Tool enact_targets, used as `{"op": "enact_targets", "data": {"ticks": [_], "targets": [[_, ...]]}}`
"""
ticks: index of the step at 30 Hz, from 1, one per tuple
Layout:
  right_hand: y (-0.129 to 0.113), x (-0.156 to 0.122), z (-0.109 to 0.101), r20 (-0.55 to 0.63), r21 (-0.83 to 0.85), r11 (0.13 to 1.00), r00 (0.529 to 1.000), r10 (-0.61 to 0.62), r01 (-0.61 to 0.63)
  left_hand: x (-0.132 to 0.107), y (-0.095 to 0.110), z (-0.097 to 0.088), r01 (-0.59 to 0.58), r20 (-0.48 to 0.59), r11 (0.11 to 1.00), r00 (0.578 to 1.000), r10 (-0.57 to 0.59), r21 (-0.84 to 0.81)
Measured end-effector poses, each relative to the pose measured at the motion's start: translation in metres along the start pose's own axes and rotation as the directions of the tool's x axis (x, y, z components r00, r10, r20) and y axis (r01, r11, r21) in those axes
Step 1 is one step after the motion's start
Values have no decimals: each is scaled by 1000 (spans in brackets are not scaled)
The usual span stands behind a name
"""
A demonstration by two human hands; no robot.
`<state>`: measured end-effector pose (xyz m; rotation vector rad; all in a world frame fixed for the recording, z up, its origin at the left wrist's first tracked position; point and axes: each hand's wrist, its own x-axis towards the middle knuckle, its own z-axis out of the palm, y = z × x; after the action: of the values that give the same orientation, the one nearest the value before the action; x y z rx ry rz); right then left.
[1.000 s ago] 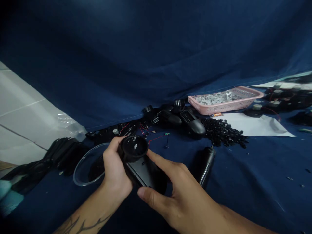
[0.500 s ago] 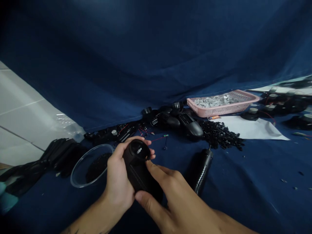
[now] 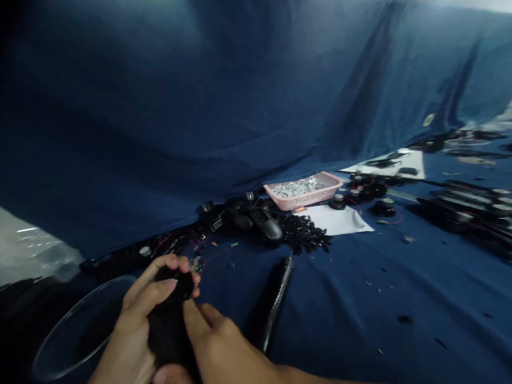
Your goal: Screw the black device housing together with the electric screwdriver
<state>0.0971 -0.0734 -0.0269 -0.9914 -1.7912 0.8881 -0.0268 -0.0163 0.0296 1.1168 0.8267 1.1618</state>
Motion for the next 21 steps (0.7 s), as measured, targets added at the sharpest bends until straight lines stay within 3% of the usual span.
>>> {"op": "enact_targets", "data": {"ticks": [3,6,7,9,12,13,16,18,21], "targets": [[17,-2,2,25,-68,994,996,-82,84,-2,3,-2,97,-37,994,994,-98,-49],[7,-17,-17,216,-151,975,968,-129,164,-10,1,-17,177,-30,983,983,-179,-53],[-1,-24,-28,265,-164,977,960,-91,137,-14,-2,-25,193,-29,980,981,-194,-38],[-15,-42,-53,230,-302,953,973,36,36,-21,-10,-44,212,-38,977,976,-212,-10],[-15,-65,-85,119,-589,807,982,144,-47,-30,-28,-76,199,-61,979,978,-201,-39],[-10,-69,-90,190,-637,771,968,161,-3,-31,-34,-85,196,-58,978,978,-200,-70],[10,-72,-90,268,-732,678,943,196,67,-33,-45,-105,203,-16,966,978,-208,-159],[19,-67,-80,242,-768,638,949,202,60,-33,-47,-112,226,37,955,974,-223,-193],[23,-55,-65,170,-746,663,981,98,63,-36,-46,-118,272,162,938,957,-240,-214]]}}
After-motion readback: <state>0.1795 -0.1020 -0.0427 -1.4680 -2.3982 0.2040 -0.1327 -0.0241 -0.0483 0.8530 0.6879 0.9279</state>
